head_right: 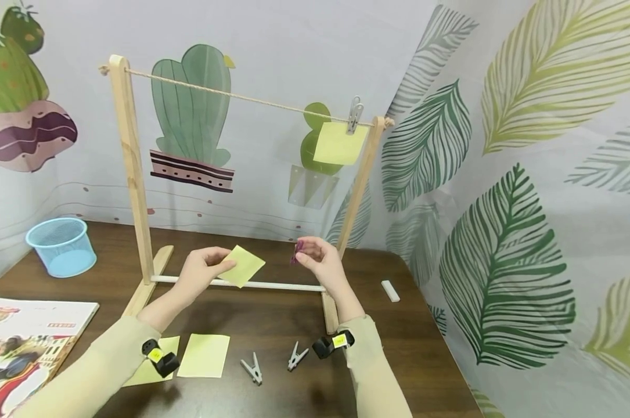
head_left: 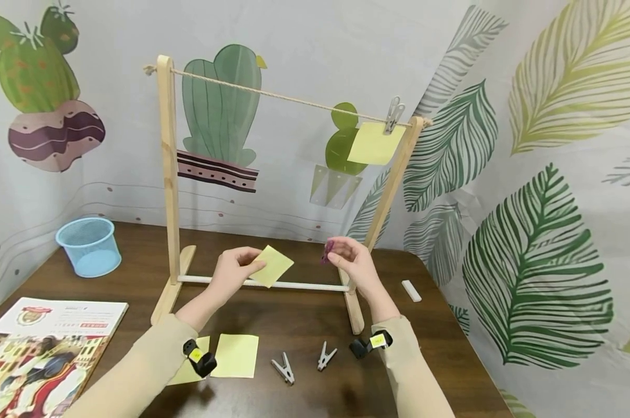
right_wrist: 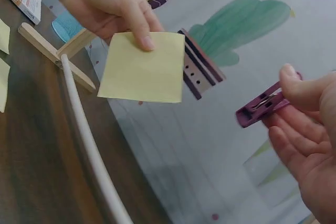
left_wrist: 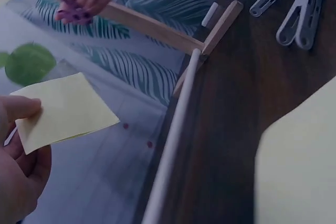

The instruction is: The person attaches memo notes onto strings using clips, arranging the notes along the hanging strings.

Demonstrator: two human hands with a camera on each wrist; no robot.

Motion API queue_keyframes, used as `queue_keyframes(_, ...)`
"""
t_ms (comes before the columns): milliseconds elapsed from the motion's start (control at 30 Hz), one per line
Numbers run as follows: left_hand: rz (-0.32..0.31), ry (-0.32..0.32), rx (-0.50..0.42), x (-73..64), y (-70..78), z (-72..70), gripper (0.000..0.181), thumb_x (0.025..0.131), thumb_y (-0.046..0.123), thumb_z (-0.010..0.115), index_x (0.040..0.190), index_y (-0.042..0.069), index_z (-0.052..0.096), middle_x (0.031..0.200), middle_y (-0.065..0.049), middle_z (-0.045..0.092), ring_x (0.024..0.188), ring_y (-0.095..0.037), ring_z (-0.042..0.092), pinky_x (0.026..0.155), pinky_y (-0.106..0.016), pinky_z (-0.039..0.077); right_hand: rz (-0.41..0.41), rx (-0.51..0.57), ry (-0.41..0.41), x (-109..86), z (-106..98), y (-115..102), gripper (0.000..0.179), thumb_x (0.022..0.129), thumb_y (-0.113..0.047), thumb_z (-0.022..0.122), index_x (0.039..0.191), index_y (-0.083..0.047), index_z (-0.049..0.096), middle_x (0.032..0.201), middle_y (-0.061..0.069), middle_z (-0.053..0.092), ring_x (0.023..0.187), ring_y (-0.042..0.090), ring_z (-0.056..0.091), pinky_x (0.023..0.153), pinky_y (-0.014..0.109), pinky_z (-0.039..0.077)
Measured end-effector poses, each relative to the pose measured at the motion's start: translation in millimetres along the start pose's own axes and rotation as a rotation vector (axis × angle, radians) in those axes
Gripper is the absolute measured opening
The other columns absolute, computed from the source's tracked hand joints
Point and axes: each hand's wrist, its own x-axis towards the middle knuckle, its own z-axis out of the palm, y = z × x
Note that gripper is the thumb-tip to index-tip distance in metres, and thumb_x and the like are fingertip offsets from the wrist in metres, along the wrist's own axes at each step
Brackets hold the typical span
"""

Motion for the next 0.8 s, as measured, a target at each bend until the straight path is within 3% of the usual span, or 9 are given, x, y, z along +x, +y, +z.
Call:
queue_keyframes(200, 0.022, 0.035, -0.038, 19.7, 21.9, -0.3, 0.025, 0.085, 0.013, 0.076, 0.104, -0.003, 0.072, 0.099, -0.02, 0.074, 0.076, 0.0, 0.063, 0.068, -0.017, 0.051, -0.075, -0.017, 0.061, 23.2, -5.1, -26.3, 0.035, 0.089, 0.004, 0.065, 0.122, 0.013, 0.057, 0.091, -0.014, 0.067, 0.086, 0.0, 0.063, 0.081, 0.017, 0.052)
queue_keyframes(467, 0.069, 0.03, -0.086, 48.7, 55.5, -0.3, 0.028, 0.084, 0.015, 0.078, 0.105, -0.002, 0.072, 0.102, -0.019, 0.073, 0.08, 0.001, 0.066, 0.071, -0.018, 0.053, -0.23, -0.039, 0.093, 52.4, -6.9, -71.7, 0.035, 0.087, 0.009, 0.065, 0.12, 0.014, 0.057, 0.096, -0.009, 0.068, 0.088, 0.001, 0.064, 0.083, 0.018, 0.053)
queue_keyframes(800, 0.134, 0.074, -0.184, 88.4, 113.5, 1.5, 0.031, 0.083, 0.015, 0.079, 0.107, -0.002, 0.072, 0.102, -0.017, 0.074, 0.082, -0.002, 0.068, 0.071, -0.02, 0.055, -0.414, -0.075, 0.127, 84.0, -18.4, -141.6, 0.033, 0.088, 0.009, 0.064, 0.119, 0.015, 0.057, 0.094, -0.017, 0.068, 0.088, 0.002, 0.063, 0.083, 0.019, 0.052)
